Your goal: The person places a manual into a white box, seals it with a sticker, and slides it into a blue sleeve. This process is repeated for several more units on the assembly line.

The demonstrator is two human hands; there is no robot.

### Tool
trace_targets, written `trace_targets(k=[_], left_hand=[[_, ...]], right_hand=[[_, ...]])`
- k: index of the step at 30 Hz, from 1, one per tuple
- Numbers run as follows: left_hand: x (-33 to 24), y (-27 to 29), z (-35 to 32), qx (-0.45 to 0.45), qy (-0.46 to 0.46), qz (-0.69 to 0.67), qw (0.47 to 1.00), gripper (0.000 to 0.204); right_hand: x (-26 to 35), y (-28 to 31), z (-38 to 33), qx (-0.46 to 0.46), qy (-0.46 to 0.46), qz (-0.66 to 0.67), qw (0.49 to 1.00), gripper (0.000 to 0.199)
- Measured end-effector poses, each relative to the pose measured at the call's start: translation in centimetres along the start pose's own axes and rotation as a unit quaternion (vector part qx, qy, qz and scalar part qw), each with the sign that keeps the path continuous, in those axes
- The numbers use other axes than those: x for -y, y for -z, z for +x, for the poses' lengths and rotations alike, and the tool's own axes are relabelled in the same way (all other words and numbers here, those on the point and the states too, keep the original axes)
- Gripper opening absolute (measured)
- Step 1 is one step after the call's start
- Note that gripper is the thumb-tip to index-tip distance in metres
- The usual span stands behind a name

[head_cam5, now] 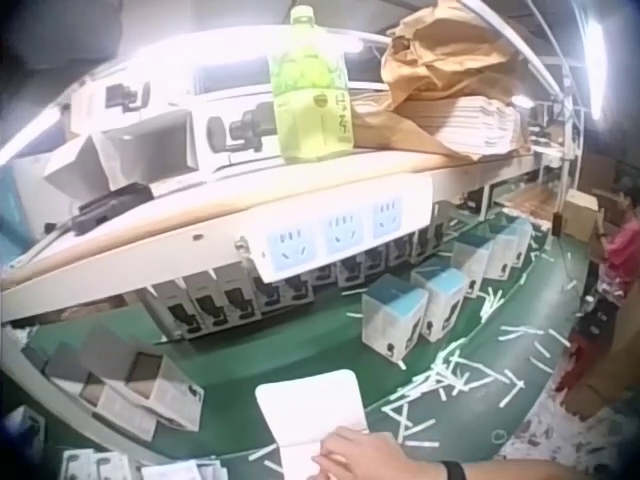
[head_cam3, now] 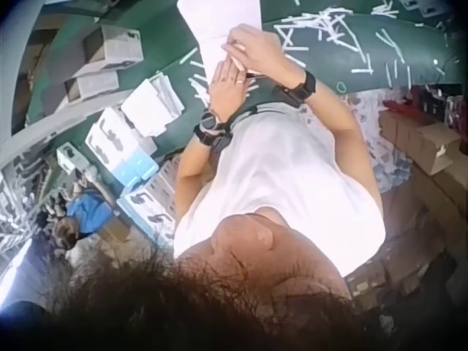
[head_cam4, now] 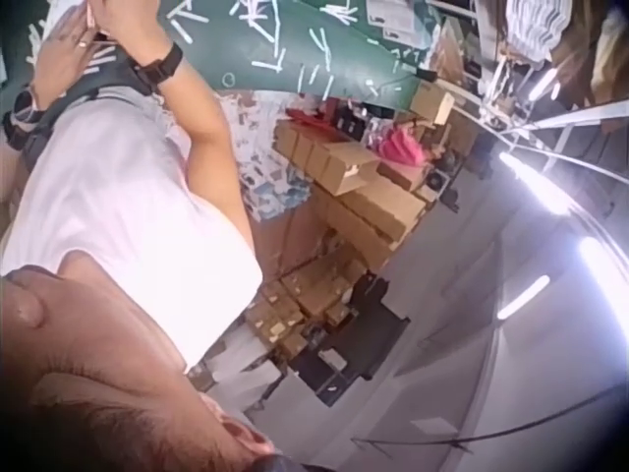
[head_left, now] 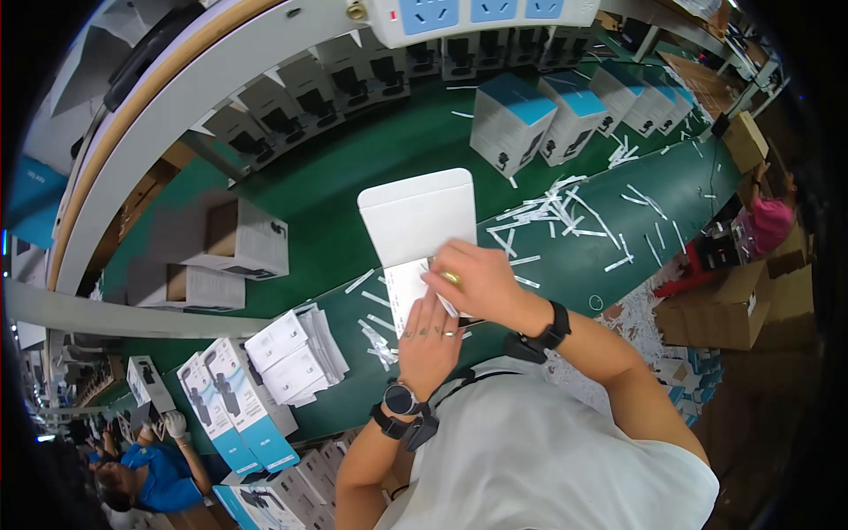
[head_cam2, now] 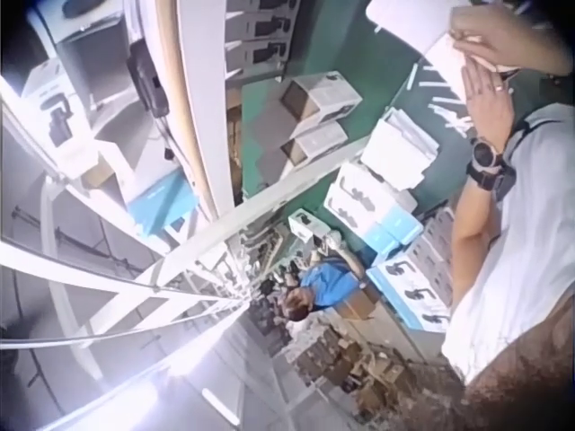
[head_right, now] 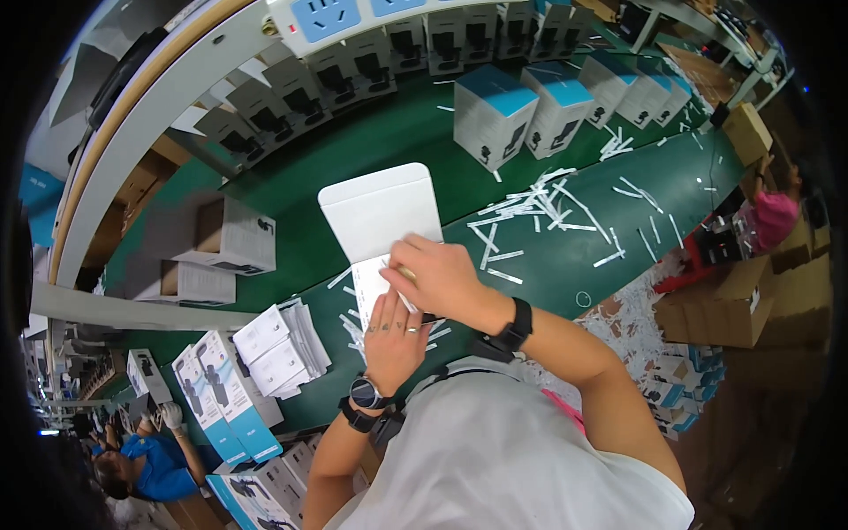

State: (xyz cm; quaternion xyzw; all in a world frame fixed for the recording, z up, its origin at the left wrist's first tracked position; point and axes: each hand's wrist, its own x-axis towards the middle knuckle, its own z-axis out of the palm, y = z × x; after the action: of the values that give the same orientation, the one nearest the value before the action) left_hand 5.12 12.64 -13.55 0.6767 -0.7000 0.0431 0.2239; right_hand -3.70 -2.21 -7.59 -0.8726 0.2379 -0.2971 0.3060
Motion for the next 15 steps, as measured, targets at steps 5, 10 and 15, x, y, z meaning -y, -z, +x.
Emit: trace_targets(k=[5, 10, 15], left_hand=[[0.6, -0.7, -0.4, -0.021, 0.006, -0.030, 0.999, 0.042], [0.6, -0.3, -1.2, 0.156, 0.068, -0.050, 0.984, 0.039], [0.7, 0.0, -0.8, 0.035, 0.044, -0.063, 0.996, 0.047]], right_hand=[[-0.9, -6.0, 2.0, 0.053, 0.079, -0.123, 0.988, 0.015], [0.7, -8.1, 2.1, 0.084, 0.091, -0.120, 0.985, 0.023], [2.3, -4.3, 4.6, 0.061, 0.119, 0.206, 0.969, 0.014]])
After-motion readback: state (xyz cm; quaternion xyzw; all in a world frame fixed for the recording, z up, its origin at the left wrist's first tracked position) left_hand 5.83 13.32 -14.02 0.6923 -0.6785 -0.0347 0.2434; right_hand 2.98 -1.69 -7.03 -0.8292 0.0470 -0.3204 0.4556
